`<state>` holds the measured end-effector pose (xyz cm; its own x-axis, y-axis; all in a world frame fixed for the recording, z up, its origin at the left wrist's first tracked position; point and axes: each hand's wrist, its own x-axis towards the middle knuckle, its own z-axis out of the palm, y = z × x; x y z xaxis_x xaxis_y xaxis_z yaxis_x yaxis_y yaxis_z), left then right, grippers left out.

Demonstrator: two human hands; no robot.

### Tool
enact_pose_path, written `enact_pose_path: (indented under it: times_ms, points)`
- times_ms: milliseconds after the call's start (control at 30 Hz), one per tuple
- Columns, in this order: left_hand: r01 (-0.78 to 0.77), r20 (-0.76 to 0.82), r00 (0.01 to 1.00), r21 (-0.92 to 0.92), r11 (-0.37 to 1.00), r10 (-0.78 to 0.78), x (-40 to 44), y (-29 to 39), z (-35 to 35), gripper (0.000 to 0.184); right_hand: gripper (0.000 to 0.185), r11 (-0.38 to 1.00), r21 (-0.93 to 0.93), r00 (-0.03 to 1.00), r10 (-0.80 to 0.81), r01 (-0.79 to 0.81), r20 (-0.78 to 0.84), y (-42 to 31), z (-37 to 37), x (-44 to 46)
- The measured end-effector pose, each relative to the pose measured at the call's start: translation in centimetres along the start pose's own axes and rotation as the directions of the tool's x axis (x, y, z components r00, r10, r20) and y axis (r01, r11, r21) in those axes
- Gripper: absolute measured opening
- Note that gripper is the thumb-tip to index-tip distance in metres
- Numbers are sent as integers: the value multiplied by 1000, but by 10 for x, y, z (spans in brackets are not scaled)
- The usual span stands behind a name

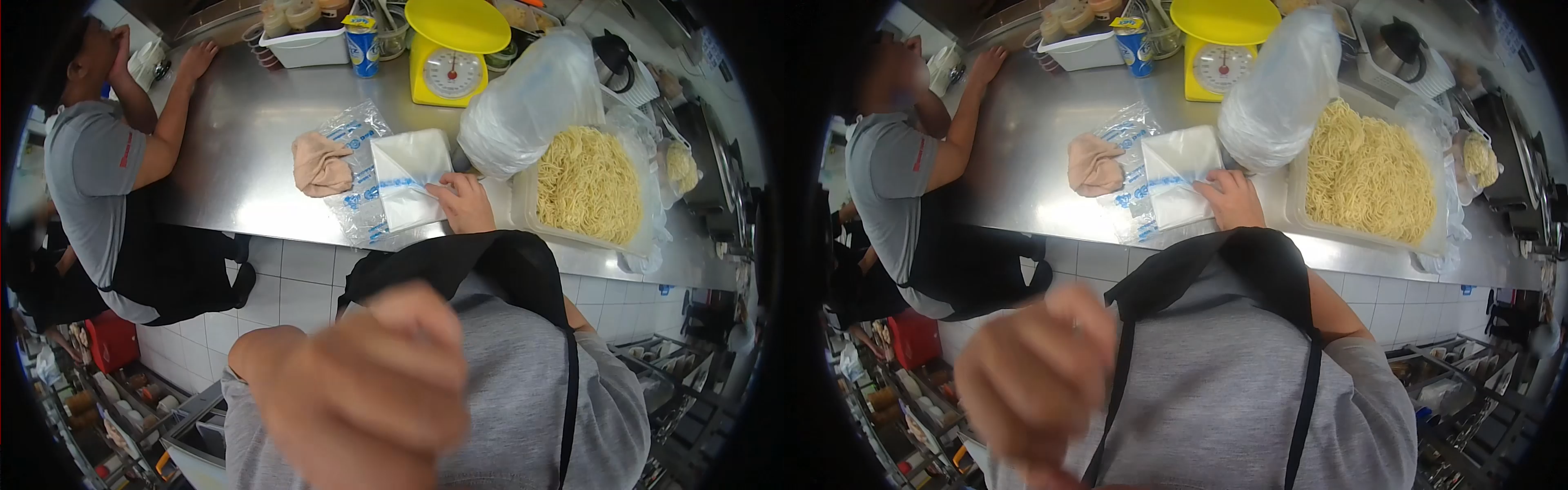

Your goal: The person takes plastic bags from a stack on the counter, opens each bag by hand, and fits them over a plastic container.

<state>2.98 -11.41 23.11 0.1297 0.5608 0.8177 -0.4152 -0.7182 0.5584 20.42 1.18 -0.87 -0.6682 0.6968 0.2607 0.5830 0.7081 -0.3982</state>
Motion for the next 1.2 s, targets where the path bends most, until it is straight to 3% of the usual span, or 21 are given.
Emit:
enact_pose_path:
  times_ms: [67,100,133,167,233,267,333,367,433,567,633,667,700,767,833,867,933,967,1033,1100,1200]
  points:
    - [108,117,986,94,990,-118,-3,-17,-24,22,35,1000,20,1000,13,-13,15,-9,-8,-2]
    - [306,-58,951,319,897,-303,-16,-40,-38,21,37,976,184,992,126,-120,-18,-15,-15,0]
    - [500,-263,866,486,717,-426,-29,-63,-50,21,40,913,346,970,241,-214,-35,-19,-18,1]
    - [535,-341,834,695,481,-434,-43,-85,-59,20,40,912,347,968,249,-220,-40,-18,-13,-2]
    - [684,-406,646,683,255,-646,-98,-131,-77,19,47,624,652,845,533,-432,49,-12,1,-5]
    - [681,-399,648,685,259,-648,-116,-140,-82,19,47,622,652,841,539,-433,45,-11,0,-5]
    - [386,-331,851,921,56,-407,-137,-144,-92,19,53,274,773,712,634,-572,302,-9,-2,-3]
    - [382,-327,852,922,59,-409,-141,-141,-99,19,53,272,775,710,637,-571,299,-9,-2,-1]
    - [439,-478,872,859,-264,-106,-147,-131,-114,26,49,158,806,679,643,-570,354,-10,0,0]
    - [557,-566,795,823,-107,-217,-159,-122,-149,28,46,-27,830,633,633,-557,445,-4,3,-2]
    - [666,-596,696,744,49,-401,-157,-121,-153,25,37,-179,776,565,590,-605,576,-1,3,-4]
    - [630,-554,739,770,101,-383,-157,-123,-148,24,37,-176,777,567,591,-604,575,1,1,-2]
    - [632,-556,738,768,101,-383,-148,-122,-134,24,30,-166,750,582,532,-640,615,2,-2,-2]
    - [309,-329,898,944,-111,-292,-130,-124,-104,25,23,-152,720,595,464,-677,656,3,-1,2]
    - [370,-321,903,919,136,-287,-125,-139,-91,25,17,-14,826,769,357,-564,531,5,5,5]
    - [372,-323,901,918,134,-288,-122,-147,-83,25,17,-15,824,768,355,-566,533,4,8,6]
    - [790,-490,598,492,366,-634,-115,-159,-72,28,19,240,891,905,285,-385,315,-4,12,10]
    - [790,-488,599,492,366,-635,-113,-163,-73,28,19,240,891,905,286,-385,314,-7,11,12]
    - [896,-353,385,364,254,-853,-111,-170,-76,26,21,327,859,918,202,-393,342,-18,-4,18]
    - [901,-289,384,323,288,-877,-121,-172,-89,21,21,354,827,898,218,-437,382,-18,-11,20]
    - [890,-365,456,178,420,-812,-140,-164,-114,18,20,334,781,849,203,-528,487,2,-6,14]
